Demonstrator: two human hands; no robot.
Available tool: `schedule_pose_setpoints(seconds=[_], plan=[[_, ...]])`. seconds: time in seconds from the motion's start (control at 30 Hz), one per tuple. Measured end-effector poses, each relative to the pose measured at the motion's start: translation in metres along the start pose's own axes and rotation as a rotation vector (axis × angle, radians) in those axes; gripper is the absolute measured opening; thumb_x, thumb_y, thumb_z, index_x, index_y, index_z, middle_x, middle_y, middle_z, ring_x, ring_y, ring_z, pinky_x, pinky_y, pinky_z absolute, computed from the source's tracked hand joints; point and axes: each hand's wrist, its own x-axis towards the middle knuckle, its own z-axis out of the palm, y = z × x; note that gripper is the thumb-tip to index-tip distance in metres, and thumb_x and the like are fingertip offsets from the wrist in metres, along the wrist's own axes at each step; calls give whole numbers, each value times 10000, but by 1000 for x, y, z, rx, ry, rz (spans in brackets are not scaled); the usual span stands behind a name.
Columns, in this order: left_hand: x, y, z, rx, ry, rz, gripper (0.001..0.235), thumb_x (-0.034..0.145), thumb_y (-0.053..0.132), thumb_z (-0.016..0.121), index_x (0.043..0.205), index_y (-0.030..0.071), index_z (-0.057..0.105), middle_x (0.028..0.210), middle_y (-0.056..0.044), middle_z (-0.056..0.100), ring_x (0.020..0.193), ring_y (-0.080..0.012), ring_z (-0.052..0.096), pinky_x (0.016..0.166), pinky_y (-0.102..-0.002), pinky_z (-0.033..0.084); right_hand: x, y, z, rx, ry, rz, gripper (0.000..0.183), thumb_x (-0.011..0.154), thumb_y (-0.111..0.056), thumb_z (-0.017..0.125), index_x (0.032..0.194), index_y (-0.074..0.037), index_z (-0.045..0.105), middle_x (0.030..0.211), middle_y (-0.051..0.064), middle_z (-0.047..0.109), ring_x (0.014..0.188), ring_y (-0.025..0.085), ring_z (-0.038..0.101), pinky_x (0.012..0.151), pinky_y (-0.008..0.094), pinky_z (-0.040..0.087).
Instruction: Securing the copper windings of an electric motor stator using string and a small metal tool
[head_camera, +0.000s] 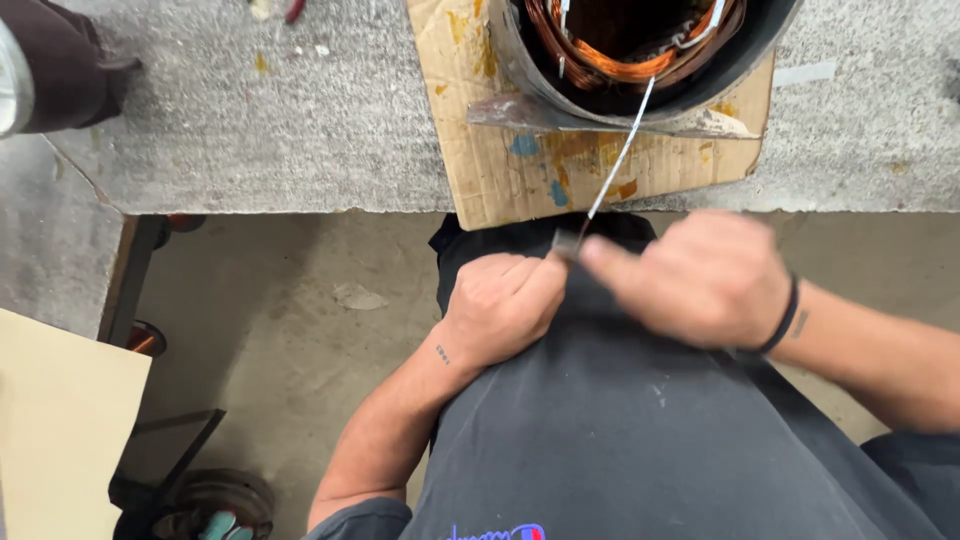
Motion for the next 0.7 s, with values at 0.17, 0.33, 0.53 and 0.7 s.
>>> schedule_pose_setpoints(seconds=[0.17, 0.33, 0.53, 0.7], plan=[[-2, -1, 3, 67, 24, 13, 107, 1019, 50, 593, 949, 30, 671, 615, -18, 350, 480, -196, 376, 442, -359, 307, -12, 5, 5, 3, -18, 52, 247, 1052, -156, 624, 1256, -85, 744, 611, -45, 502, 501, 153, 425, 496, 364, 380], [-4, -4, 2, -13, -17, 1, 314, 959, -8, 506, 702, 113, 374, 601, -34, 323, 490, -225, 331, 468, -380, 297, -4, -1, 3, 41, -30, 37, 190, 1041, -138, 630, 1172, -98, 761, 565, -48, 409, 481, 143, 357, 475, 334, 351], [-2, -3, -1, -20, -10, 8, 375, 1044, 45, 541, 705, 107, 394, 596, -33, 328, 484, -224, 346, 465, -369, 309, -1, -2, 1, 39, -56, 4, 157, 1030, -112, 621, 1124, -92, 746, 585, -24, 384, 501, 161, 377, 494, 325, 335], [-3, -1, -3, -59, -25, 8, 373, 1042, 48, 528, 707, 110, 377, 603, -35, 334, 493, -228, 352, 479, -376, 306, -1, -9, 1, 62, -77, -6, 230, 1045, -139, 551, 1170, -75, 733, 603, -26, 407, 508, 172, 395, 486, 341, 348]])
